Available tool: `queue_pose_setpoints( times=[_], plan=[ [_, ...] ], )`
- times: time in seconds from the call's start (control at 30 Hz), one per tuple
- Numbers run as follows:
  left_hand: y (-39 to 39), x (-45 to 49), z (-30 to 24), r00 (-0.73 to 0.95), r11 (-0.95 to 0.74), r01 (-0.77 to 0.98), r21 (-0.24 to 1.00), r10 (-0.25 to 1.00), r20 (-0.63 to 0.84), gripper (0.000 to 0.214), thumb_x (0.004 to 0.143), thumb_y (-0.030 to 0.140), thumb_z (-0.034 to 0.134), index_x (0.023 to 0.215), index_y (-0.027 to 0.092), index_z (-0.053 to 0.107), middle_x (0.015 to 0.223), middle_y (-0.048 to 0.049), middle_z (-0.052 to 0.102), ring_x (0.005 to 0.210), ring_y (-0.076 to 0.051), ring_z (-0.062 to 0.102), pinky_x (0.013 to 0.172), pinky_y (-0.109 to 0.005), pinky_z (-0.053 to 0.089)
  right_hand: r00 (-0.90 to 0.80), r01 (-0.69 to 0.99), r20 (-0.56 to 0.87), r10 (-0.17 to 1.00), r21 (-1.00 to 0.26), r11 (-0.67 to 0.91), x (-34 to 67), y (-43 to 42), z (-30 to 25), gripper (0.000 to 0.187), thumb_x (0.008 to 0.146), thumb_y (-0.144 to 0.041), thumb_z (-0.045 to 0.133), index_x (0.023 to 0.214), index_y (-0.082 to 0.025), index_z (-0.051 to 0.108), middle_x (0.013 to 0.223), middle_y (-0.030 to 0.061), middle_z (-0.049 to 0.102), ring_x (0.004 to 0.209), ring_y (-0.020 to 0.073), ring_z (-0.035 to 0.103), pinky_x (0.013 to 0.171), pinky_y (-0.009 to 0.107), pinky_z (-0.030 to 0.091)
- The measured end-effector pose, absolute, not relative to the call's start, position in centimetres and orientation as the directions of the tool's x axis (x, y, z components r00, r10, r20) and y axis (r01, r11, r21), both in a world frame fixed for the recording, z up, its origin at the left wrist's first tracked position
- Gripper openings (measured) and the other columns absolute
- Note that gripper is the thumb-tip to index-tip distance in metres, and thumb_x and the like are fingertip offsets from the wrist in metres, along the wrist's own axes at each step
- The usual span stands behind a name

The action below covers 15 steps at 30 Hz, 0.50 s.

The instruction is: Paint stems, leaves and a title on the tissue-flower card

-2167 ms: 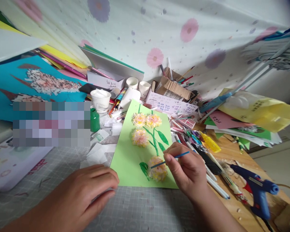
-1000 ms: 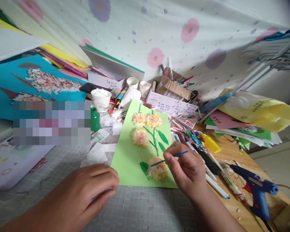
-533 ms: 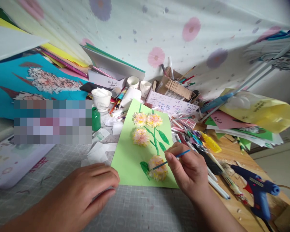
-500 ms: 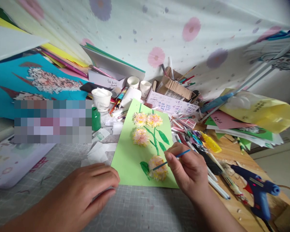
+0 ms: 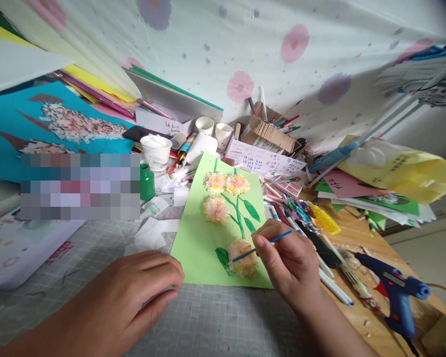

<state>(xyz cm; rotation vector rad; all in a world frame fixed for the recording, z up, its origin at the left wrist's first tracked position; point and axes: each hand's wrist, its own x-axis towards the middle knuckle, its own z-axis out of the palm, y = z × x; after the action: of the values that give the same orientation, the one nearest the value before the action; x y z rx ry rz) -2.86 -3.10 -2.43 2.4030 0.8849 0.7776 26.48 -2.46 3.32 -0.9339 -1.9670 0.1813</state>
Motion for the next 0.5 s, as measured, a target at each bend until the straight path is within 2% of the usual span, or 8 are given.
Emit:
queue_pose_setpoints(
  times=[0.17,0.37,0.5],
  plan=[
    [-3.14,-2.98,-2.52,0.651,-0.675,0.446,0.588,0.695,0.305,0.020,0.103,0.019,0.056,0.093,0.029,0.071,0.092,0.0031,0.079,0.078,-0.017,0.074,0.070,-0.024,0.052,-0.295,0.534,0.647,0.703,-0.498,0.683,26.64,-2.56,3.41,0.025,0.103,-0.014,0.062,0.081,-0.023,0.058,0.065,-0.0035,0.062,0.055,0.0125,0.058,0.054,0.024,0.047],
    [-3.16,-2.99,-2.66,0.645,-0.677,0.446,0.586,0.697,0.315,0.019,0.103,0.019,0.057,0.094,0.029,0.070,0.093,0.0033,0.079,0.079,-0.017,0.074,0.072,-0.023,0.053,-0.293,0.530,0.697,0.655,-0.452,0.718,26.37,-2.37,3.31,0.022,0.102,-0.012,0.064,0.084,-0.024,0.060,0.066,-0.0040,0.063,0.056,0.0120,0.059,0.055,0.023,0.047],
    [-3.16,-2.90,-2.62,0.641,-0.686,0.451,0.571,0.694,0.327,0.019,0.103,0.020,0.057,0.093,0.030,0.070,0.092,0.0038,0.079,0.078,-0.016,0.075,0.071,-0.022,0.053,-0.314,0.542,0.654,0.688,-0.472,0.696,26.55,-2.52,3.38,0.025,0.103,-0.013,0.062,0.082,-0.024,0.056,0.066,-0.0035,0.062,0.056,0.0128,0.060,0.055,0.024,0.048]
  ],
)
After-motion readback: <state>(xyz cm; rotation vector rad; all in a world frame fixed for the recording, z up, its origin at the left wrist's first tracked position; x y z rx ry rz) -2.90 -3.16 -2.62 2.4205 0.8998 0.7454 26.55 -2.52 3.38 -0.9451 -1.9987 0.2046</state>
